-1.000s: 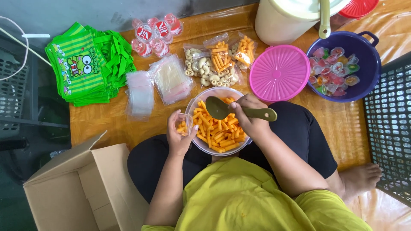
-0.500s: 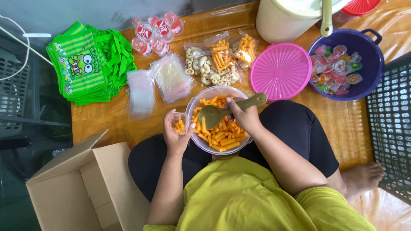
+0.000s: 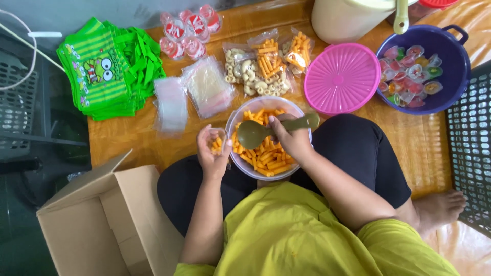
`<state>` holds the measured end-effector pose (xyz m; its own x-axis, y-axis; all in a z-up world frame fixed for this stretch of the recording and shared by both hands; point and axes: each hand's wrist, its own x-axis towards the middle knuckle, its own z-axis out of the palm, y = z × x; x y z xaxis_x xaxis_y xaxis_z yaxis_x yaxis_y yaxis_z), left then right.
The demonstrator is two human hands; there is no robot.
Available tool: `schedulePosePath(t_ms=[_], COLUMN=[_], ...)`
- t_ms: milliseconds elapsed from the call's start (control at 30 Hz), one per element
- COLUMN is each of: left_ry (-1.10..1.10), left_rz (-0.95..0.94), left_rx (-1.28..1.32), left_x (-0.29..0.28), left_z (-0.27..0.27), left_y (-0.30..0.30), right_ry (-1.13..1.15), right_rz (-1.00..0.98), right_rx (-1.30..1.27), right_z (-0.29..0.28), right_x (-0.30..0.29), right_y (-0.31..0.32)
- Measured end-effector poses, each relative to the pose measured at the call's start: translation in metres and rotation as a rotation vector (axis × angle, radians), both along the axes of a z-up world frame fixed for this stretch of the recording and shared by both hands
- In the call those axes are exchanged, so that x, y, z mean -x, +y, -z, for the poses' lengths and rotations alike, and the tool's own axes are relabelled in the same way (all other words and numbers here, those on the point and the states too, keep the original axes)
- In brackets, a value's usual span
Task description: Scooping orange snacks from a bowl into small plastic bags for packaging.
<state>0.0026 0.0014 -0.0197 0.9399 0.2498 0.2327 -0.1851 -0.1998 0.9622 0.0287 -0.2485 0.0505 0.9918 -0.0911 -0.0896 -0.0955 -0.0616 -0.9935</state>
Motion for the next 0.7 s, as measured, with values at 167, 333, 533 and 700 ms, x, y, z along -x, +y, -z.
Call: schedulePosePath(t_ms=[167,333,533,700], left_ry=[0.018,0.016,0.097,0.099], left_rz=[-0.062,-0.065,-0.078,-0.068], left_rx=[0.043,0.027,0.057,0.068], left_x=[0.002,0.003,0.009,-0.007], left_z=[0.014,0.007,0.007,0.009], left_y=[0.007,0.006,0.01,0.002], right_ry=[-0.136,-0.219,-0.235,-0.298], right_rz=[-0.074,-0.069,-0.093,-0.127], right_rx=[0.296,0.26,0.243,0.187], right_z=[-0.023,-0.012,0.007,0.022], right_x=[0.004,0.005,0.005,-0.003], right_y=[0.012,0.019,0.022,0.02])
